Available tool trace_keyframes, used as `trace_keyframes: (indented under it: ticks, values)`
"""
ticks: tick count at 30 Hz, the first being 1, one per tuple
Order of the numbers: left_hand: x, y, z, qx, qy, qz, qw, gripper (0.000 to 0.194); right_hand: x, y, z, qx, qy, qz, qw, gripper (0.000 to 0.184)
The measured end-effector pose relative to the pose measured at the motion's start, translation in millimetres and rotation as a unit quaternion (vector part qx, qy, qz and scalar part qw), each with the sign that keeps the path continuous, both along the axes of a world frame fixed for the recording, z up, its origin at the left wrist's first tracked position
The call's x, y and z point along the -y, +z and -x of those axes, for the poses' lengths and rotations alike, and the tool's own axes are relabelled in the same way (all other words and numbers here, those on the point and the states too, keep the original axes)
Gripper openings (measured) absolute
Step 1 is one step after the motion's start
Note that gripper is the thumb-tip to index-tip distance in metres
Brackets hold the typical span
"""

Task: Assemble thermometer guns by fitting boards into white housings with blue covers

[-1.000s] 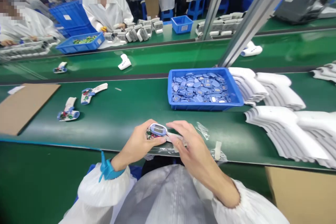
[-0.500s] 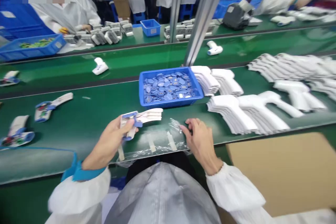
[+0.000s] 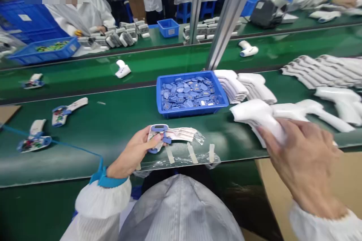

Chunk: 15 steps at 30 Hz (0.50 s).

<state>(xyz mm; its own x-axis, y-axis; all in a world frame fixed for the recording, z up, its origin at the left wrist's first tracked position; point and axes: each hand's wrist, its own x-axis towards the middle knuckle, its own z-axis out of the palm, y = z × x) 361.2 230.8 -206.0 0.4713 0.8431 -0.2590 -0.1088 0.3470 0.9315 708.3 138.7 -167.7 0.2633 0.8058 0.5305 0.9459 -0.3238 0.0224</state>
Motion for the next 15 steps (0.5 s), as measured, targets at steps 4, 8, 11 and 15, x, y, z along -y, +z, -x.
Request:
trace_keyframes:
  ticks: [4,8,11,15]
  values:
    - [0,-2.9,0,0.031,-0.024,0.021,0.999,0.042,3,6.2,74,0.005,0.167,0.017,0.986,0.043]
    - [1,1.4,3,0.032,-0.036,-0.003,0.999,0.051,-13,-0.2,133,0.048,0.285,0.004,0.957,0.022]
    - [3,1.5,5,-0.017,-0.048,-0.05,0.997,0.058,-26,-8.9,152,0.057,0.307,0.01,0.95,0.021]
    - [4,-2.0,7,-0.097,-0.032,-0.112,0.988,0.046,-37,-21.3,155,-0.055,0.367,0.058,0.927,0.04]
